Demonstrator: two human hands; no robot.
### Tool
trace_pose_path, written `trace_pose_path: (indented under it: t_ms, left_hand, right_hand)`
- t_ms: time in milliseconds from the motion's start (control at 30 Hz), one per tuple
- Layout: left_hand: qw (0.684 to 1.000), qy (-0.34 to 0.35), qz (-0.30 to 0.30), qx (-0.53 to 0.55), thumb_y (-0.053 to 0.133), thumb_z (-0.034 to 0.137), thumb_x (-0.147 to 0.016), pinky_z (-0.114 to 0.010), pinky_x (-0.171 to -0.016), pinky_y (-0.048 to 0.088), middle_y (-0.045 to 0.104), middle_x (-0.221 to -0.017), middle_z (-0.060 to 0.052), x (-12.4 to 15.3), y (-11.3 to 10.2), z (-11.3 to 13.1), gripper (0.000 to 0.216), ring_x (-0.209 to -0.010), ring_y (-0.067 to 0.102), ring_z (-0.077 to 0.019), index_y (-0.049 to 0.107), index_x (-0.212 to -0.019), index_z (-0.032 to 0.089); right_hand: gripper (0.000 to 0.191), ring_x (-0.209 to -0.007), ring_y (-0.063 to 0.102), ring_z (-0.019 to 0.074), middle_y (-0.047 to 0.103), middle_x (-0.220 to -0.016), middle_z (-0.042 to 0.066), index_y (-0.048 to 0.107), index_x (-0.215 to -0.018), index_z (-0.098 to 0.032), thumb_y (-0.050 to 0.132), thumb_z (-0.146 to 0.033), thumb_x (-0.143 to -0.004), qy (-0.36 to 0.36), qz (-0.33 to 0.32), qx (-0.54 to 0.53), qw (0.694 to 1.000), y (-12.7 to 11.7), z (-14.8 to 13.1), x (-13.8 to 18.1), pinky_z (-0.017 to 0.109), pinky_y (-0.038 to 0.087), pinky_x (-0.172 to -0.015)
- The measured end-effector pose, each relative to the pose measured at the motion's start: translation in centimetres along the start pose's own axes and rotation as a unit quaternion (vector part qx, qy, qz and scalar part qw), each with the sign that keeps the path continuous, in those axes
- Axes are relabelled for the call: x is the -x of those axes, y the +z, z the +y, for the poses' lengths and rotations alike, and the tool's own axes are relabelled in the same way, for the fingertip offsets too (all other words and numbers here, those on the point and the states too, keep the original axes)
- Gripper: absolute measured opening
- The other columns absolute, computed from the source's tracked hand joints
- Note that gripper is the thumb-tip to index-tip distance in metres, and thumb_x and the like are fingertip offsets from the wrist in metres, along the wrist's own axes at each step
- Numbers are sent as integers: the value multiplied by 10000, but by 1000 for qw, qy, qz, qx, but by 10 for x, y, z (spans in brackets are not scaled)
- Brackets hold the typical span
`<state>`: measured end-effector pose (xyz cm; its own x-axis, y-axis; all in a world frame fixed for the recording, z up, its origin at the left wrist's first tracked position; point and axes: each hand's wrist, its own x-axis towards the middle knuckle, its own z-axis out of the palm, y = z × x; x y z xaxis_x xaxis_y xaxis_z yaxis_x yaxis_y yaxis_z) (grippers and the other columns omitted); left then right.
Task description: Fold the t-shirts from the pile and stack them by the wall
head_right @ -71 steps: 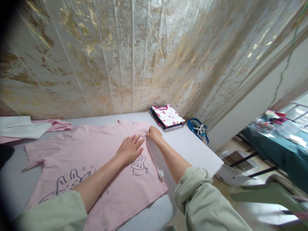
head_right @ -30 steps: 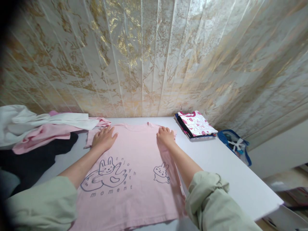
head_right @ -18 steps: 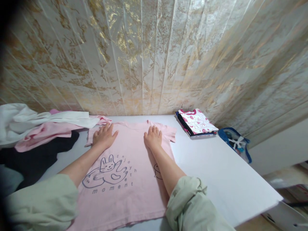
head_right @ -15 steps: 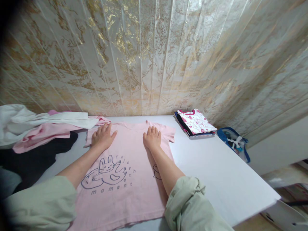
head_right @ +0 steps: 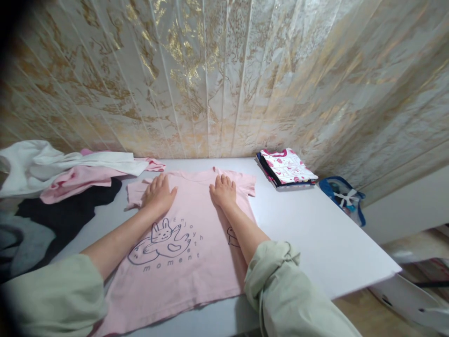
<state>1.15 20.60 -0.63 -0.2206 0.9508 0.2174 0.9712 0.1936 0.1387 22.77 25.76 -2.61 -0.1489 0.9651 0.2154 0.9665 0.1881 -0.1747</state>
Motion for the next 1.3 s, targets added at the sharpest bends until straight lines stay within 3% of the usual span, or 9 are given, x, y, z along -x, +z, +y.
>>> trace_pose_path:
  t_ms: [200,367,567,667,800,933,1067,1167,1300]
  left_hand:
    - [984,167,-35,47,315,287,-957,-372,-1165,240,395,-1514,-161,59,7,44,512,-1409,341,-240,386,-1424,90]
    - [983,175,-33,42,317,299,-959,-376,-1168,239,391,-1519,-153,69,13,39,517,-1409,337,-239,396,-1421,81]
    - [981,180,-35,64,362,349,-953,-388,-1169,245,393,-1519,-144,65,13,39,521,-1413,329,-244,415,-1406,98]
    - [976,182,-54,110,366,328,-945,-386,-1157,286,443,-1485,-134,60,9,33,482,-1384,376,-233,464,-1363,110]
    - [966,175,-49,182,353,298,-925,-374,-1138,335,540,-1395,-99,65,-15,13,443,-1318,453,-203,515,-1306,139]
    - [960,173,-108,193,372,310,-925,-385,-1133,354,571,-1360,-86,114,-43,10,420,-1290,481,-217,568,-1266,162]
    - [889,322,-265,188,454,370,-920,-456,-1198,219,374,-1543,-33,190,-56,34,497,-1432,300,-232,458,-1407,272]
    - [821,399,-362,188,580,360,-848,-557,-1195,129,243,-1595,-28,224,-64,46,662,-1472,181,-288,358,-1468,290]
    - [774,398,-416,265,524,368,-905,-516,-1182,212,493,-1464,-11,227,-86,41,428,-1392,377,-256,525,-1329,308]
  right_hand:
    - [525,-1392,302,262,364,-1522,143,402,-1428,-140,400,-381,-961,-44,-33,-20,998,-14,-12,25,415,241,-1117]
    - [604,-1439,236,231,308,-1560,104,323,-1490,-161,389,-453,-965,-169,-74,-35,982,-22,-15,91,408,161,-1165]
    - [591,-1451,214,219,278,-1575,84,307,-1503,-166,361,-433,-978,-142,-91,-5,986,-34,16,119,402,117,-1182]
    - [542,-1422,278,214,346,-1543,85,393,-1456,-178,416,-388,-956,-148,-83,-32,985,-43,42,117,370,198,-1163]
    - [443,-1216,527,212,564,-1343,121,508,-1346,-174,420,-307,-933,-13,-9,-137,990,-61,92,112,340,410,-1010]
    - [346,-911,654,192,700,-1050,93,612,-1193,-169,493,-267,-883,107,-28,-220,969,-67,129,108,307,485,-840]
    - [341,-831,655,179,705,-1030,80,631,-1153,-172,556,-280,-838,137,-35,-288,947,-59,125,93,296,501,-754]
    - [343,-790,636,158,691,-1021,74,637,-1122,-166,605,-292,-804,165,-42,-363,916,-58,111,80,247,491,-650]
    - [209,-604,563,96,643,-799,11,636,-970,-173,660,-273,-788,247,-74,-494,830,-64,97,72,171,409,-487]
